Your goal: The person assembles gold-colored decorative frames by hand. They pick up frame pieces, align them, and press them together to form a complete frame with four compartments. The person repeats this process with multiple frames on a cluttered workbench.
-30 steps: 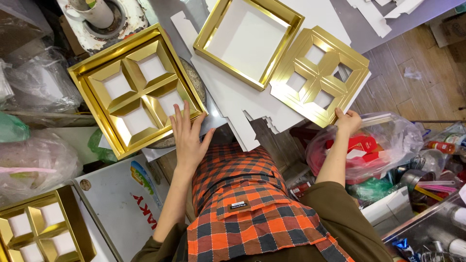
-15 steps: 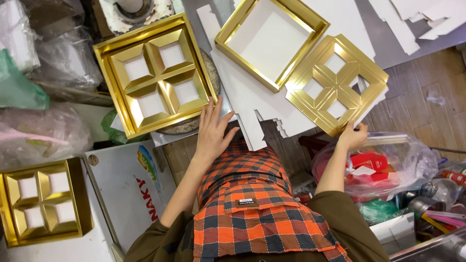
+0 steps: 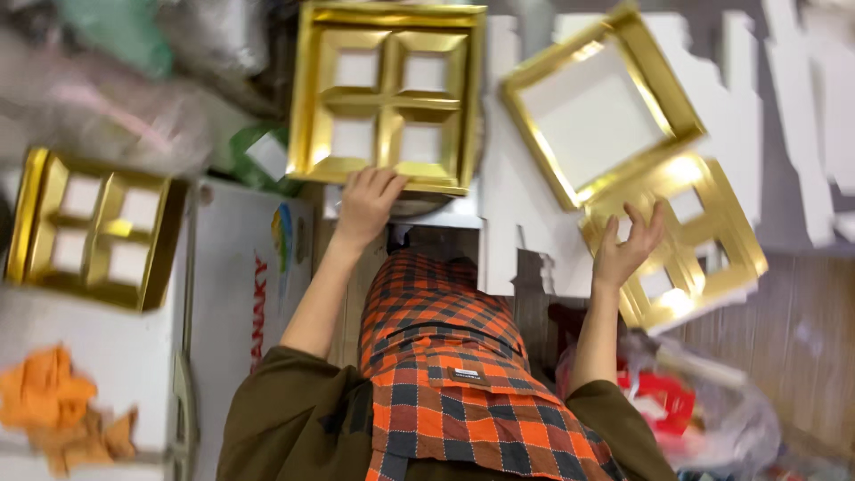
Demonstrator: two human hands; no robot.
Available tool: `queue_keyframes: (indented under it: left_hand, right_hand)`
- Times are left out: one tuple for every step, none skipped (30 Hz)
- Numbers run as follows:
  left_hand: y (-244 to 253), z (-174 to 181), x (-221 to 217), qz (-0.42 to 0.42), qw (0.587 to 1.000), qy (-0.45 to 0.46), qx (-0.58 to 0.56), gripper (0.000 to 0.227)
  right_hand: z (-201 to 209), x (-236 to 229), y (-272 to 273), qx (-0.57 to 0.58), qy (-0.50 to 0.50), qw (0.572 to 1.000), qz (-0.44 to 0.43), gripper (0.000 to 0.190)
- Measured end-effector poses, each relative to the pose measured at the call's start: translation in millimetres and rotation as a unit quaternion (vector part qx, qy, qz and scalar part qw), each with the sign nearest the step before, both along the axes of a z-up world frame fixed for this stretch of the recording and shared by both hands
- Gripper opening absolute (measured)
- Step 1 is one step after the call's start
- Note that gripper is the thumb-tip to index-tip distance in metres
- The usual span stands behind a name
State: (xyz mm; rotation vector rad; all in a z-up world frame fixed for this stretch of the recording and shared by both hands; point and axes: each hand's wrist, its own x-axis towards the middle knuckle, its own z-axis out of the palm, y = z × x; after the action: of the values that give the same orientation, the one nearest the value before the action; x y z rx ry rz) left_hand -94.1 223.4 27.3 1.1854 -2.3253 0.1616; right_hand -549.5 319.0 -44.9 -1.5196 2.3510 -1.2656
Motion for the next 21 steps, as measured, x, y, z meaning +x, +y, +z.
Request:
queue_keyframes:
  left_hand:
    - [4.7, 5.2, 4.8, 0.017, 1.000, 0.014, 0.002, 0.023]
    - [13.7, 11.4, 12.8, 0.041, 0.999, 0.025, 0.004, 0.023]
    - [23.5, 17.6, 23.8, 0.065, 0.997, 0.036, 0.005, 0.023]
    - [31.6, 23.2, 37.6, 0.096, 0.995, 0.031, 0.001, 0.023]
    - [40.2, 27.0, 52.5, 0.128, 0.991, 0.025, -0.002, 0.023]
    - [46.3, 28.8, 69.4, 0.154, 0.988, 0.021, -0.008, 0.022]
    - [50.6, 29.0, 89.1, 0.199, 0.980, 0.009, -0.013, 0.021]
    - [54.4, 27.6, 110.6, 0.240, 0.971, -0.002, -0.016, 0.021]
    - [60.6, 25.8, 133.1, 0.280, 0.960, -0.014, -0.020, 0.020]
    - [69.5, 23.9, 156.3, 0.318, 0.948, -0.008, -0.029, 0.017]
    - [79.1, 22.5, 180.2, 0.354, 0.934, -0.001, -0.039, 0.016]
    - [84.8, 21.2, 204.0, 0.384, 0.922, 0.006, -0.050, 0.016]
    - [88.5, 19.6, 228.3, 0.408, 0.912, 0.000, -0.047, 0.016]
    - [90.5, 17.0, 252.1, 0.427, 0.903, -0.004, -0.041, 0.017]
    - [93.6, 13.0, 272.8, 0.445, 0.895, -0.009, -0.036, 0.017]
    - [96.8, 7.3, 289.8, 0.462, 0.887, -0.003, -0.023, 0.020]
    - [99.6, 0.3, 304.7, 0.478, 0.878, 0.004, -0.009, 0.023]
    - [100.5, -7.3, 319.8, 0.490, 0.871, 0.010, 0.003, 0.026]
    - [101.5, -16.4, 332.4, 0.502, 0.864, 0.003, 0.044, 0.028]
    - [99.6, -28.0, 341.6, 0.508, 0.857, -0.005, 0.085, 0.030]
    - [97.4, -39.3, 349.1, 0.512, 0.849, -0.014, 0.125, 0.033]
  right_hand:
    - [8.1, 15.3, -14.1, 0.000, 0.032, 0.999, 0.036, 0.029]
    - [14.2, 32.5, -27.3, -0.002, 0.060, 0.995, 0.079, 0.026]
    - [20.9, 47.7, -39.2, -0.009, 0.040, 0.993, 0.108, 0.025]
    - [27.5, 61.7, -47.8, -0.014, 0.019, 0.991, 0.132, 0.024]
    - [31.9, 77.4, -56.1, -0.019, -0.002, 0.988, 0.155, 0.022]
    - [34.9, 93.3, -62.1, -0.022, -0.003, 0.985, 0.170, 0.022]
    - [37.3, 107.1, -67.9, -0.025, -0.003, 0.982, 0.186, 0.022]
    - [37.6, 120.1, -70.5, -0.026, -0.004, 0.980, 0.197, 0.022]
    - [36.2, 133.3, -74.1, -0.022, -0.008, 0.976, 0.215, 0.022]
    - [35.0, 145.1, -74.7, -0.016, -0.011, 0.973, 0.229, 0.021]
    - [33.5, 156.0, -77.1, -0.010, -0.014, 0.970, 0.243, 0.021]
    - [31.8, 166.1, -78.2, -0.005, -0.005, 0.968, 0.250, 0.022]
    - [29.5, 177.0, -80.9, 0.000, 0.004, 0.967, 0.256, 0.022]
    - [27.2, 187.7, -80.6, 0.007, 0.013, 0.966, 0.258, 0.023]
    - [25.4, 198.3, -82.9, 0.005, 0.011, 0.963, 0.268, 0.023]
    - [24.3, 207.2, -81.5, 0.005, 0.010, 0.962, 0.274, 0.023]
    - [23.5, 215.6, -80.9, 0.005, 0.008, 0.960, 0.279, 0.023]
    - [23.0, 223.5, -78.3, 0.006, 0.005, 0.962, 0.273, 0.022]
    - [21.9, 230.7, -76.4, 0.008, 0.003, 0.964, 0.267, 0.022]
    - [20.4, 236.2, -72.7, 0.008, 0.001, 0.967, 0.256, 0.022]
    - [18.2, 238.7, -71.7, 0.005, 0.019, 0.967, 0.256, 0.023]
